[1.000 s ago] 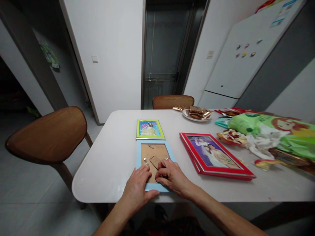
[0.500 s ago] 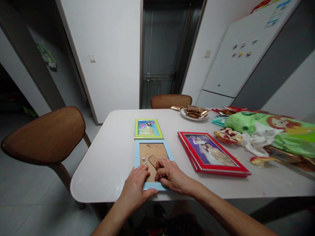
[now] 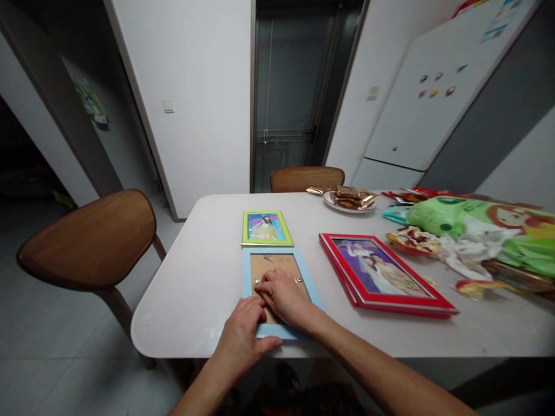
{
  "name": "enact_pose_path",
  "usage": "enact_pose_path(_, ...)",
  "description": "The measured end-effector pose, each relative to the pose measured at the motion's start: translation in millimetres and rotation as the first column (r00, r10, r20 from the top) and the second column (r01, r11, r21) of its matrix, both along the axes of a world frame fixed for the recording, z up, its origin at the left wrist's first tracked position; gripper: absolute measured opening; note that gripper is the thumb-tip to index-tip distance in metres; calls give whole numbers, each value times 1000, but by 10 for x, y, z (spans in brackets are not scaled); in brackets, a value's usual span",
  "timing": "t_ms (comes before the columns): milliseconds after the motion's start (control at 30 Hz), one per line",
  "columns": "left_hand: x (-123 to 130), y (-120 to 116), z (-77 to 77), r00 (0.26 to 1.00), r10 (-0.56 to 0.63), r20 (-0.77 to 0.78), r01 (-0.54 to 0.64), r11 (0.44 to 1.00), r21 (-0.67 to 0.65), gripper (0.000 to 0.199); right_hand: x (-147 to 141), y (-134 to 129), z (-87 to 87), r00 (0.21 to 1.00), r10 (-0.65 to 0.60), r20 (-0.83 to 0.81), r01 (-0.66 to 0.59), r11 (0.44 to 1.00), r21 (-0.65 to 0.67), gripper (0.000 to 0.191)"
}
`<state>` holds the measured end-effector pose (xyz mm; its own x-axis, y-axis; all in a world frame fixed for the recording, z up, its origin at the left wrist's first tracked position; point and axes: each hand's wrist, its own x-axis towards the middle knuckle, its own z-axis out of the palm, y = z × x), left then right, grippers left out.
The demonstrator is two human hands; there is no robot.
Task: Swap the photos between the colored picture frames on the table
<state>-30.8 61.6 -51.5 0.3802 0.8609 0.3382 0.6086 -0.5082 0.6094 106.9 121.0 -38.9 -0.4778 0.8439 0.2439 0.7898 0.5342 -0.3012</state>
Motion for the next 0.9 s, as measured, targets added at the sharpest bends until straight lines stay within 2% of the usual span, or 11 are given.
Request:
enact_pose_path(167, 3, 1, -18, 1000, 4, 9, -4, 1000, -19, 33, 14, 55, -64, 995, -2, -96, 1, 1000, -8, 23)
enact_pose_path(400, 6, 9, -15, 1000, 6, 16, -6, 1000, -23, 31, 24, 27, -23, 994, 108, -31, -108, 994, -4, 22)
enact_pose_path(500, -1, 12, -23, 1000, 7, 18, -7, 1000, -16, 30, 58, 69, -8, 992, 116, -50, -116, 993, -8, 23)
enact_pose_path(600, -10, 7, -38, 1000, 11, 10, -10, 1000, -12, 29, 118, 236, -15, 993, -39, -116, 39, 999, -5, 25)
enact_pose_path(700, -12, -6, -39, 1000, 21, -1, -21, 1000, -18, 28, 159, 469, -29, 964, -241, -109, 241, 970, -16, 23)
enact_pose_path(900, 2, -29, -15, 999, 34, -9, -34, 999, -14, 27, 126, 785, -105, 894, -447, -17, 443, 890, -106, 23)
